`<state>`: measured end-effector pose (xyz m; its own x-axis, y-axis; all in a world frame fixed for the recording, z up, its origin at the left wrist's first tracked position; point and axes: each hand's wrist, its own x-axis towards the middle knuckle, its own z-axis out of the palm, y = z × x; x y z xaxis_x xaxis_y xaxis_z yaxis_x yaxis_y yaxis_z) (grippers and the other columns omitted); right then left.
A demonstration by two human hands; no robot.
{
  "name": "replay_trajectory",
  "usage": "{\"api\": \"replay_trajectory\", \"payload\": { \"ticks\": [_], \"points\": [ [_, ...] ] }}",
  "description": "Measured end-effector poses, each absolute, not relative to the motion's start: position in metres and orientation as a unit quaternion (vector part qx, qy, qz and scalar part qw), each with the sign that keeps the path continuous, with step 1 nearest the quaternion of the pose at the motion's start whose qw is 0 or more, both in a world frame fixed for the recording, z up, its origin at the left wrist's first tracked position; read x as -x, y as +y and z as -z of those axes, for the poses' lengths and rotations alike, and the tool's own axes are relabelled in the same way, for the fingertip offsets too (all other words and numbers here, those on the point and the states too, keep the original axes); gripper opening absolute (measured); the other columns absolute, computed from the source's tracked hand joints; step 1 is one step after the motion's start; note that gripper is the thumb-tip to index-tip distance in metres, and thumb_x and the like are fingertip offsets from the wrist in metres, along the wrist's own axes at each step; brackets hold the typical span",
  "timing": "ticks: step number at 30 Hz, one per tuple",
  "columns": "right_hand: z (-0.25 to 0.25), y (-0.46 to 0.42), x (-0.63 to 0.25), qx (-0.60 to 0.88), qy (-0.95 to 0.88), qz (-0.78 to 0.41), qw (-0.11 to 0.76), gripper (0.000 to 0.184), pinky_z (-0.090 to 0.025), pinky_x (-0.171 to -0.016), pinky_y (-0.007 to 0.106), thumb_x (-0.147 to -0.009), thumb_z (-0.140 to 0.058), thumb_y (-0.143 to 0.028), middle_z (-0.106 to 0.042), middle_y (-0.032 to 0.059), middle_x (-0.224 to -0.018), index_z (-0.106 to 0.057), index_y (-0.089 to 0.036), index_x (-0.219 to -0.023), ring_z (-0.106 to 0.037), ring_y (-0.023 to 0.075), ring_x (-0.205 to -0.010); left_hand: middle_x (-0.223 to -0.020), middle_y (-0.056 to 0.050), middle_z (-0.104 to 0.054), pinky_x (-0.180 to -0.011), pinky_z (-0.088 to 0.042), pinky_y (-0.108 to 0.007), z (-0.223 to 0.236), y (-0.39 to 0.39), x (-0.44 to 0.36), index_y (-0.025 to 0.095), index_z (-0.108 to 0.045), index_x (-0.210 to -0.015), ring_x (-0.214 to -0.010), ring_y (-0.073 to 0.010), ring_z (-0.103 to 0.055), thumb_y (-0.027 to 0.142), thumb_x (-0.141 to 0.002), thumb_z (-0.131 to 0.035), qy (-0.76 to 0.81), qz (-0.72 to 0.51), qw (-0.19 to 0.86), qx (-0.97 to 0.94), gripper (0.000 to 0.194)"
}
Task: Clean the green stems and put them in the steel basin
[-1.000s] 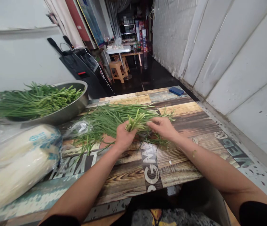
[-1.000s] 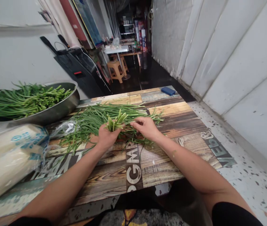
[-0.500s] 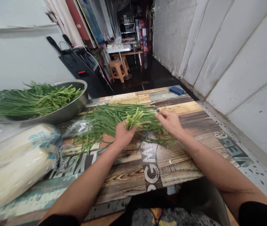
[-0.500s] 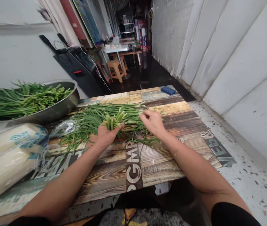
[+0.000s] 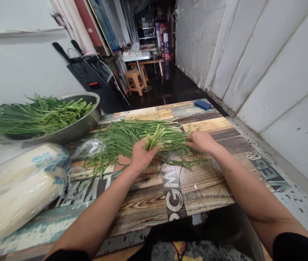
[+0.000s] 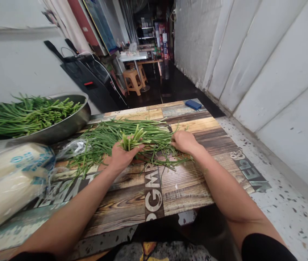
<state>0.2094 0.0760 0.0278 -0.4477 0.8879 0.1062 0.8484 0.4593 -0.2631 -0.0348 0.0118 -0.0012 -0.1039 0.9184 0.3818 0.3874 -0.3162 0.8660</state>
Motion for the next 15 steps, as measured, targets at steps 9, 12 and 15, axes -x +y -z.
{"api": "replay_trajectory", "payload": {
  "ticks": [9,12,15],
  "points": [
    [-0.047,0.072,-0.212,0.351,-0.834,-0.208,0.372,0.014,-0.047,-0.081,0.033,-0.082,-0.060,-0.027,-0.070,0.0049,-0.088,-0.072,-0.020,-0.080,-0.064,0.0189,-0.084,-0.084,-0.006,-0.073,-0.076,-0.055,-0.027,0.000,0.012,0.035,0.013,-0.070,-0.080,-0.079,-0.0191,-0.069,0.036,-0.074,-0.069,0.553,-0.556,0.231,-0.576,0.024],
    [-0.048,0.069,-0.208,0.357,-0.821,-0.240,0.376,0.012,-0.048,-0.077,0.031,-0.080,-0.063,-0.027,-0.070,0.0046,-0.085,-0.072,-0.019,-0.079,-0.064,0.0180,-0.080,-0.085,-0.007,-0.073,-0.078,-0.055,-0.028,-0.003,0.010,0.033,0.013,-0.070,-0.084,-0.080,-0.0193,-0.069,0.036,-0.075,-0.068,0.556,-0.565,0.231,-0.564,0.025],
    [-0.048,0.063,-0.201,0.367,-0.800,-0.286,0.379,0.014,-0.048,-0.072,0.029,-0.079,-0.063,-0.029,-0.071,0.0035,-0.081,-0.072,-0.018,-0.080,-0.064,0.0169,-0.077,-0.090,-0.007,-0.073,-0.081,-0.054,-0.028,-0.004,0.009,0.032,0.013,-0.069,-0.089,-0.085,-0.0194,-0.069,0.035,-0.077,-0.067,0.536,-0.564,0.241,-0.580,0.025]
  ]
}}
